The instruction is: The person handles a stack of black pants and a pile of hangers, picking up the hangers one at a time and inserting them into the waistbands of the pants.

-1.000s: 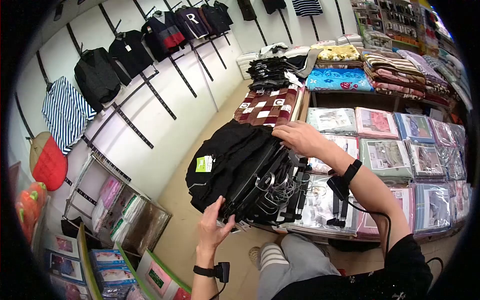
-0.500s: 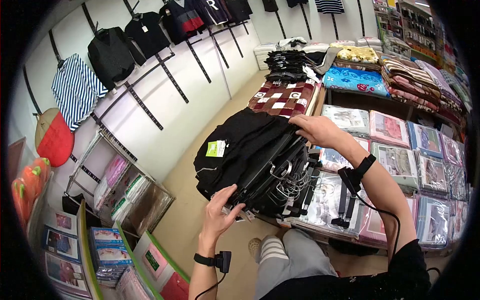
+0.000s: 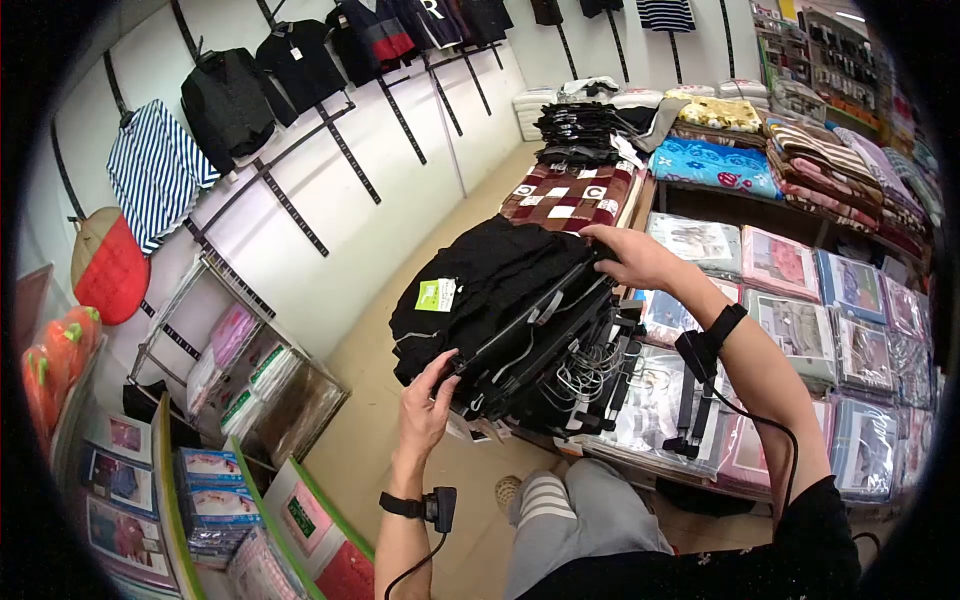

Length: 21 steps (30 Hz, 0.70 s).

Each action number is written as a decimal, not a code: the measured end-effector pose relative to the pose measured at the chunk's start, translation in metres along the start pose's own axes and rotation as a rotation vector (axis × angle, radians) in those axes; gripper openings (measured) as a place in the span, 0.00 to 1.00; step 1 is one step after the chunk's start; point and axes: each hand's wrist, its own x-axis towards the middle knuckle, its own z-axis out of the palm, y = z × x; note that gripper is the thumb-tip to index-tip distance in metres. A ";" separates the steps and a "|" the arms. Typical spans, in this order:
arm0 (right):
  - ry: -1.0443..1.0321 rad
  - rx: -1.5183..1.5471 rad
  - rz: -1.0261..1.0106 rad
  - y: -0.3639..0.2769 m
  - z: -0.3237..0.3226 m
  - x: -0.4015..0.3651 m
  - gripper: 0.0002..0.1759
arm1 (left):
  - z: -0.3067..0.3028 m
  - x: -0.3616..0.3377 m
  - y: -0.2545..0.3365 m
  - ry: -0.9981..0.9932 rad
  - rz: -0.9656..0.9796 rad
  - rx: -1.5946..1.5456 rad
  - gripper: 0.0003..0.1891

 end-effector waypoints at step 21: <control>-0.191 -0.186 -0.044 0.002 -0.026 0.005 0.27 | 0.018 -0.003 0.019 0.072 0.209 0.188 0.22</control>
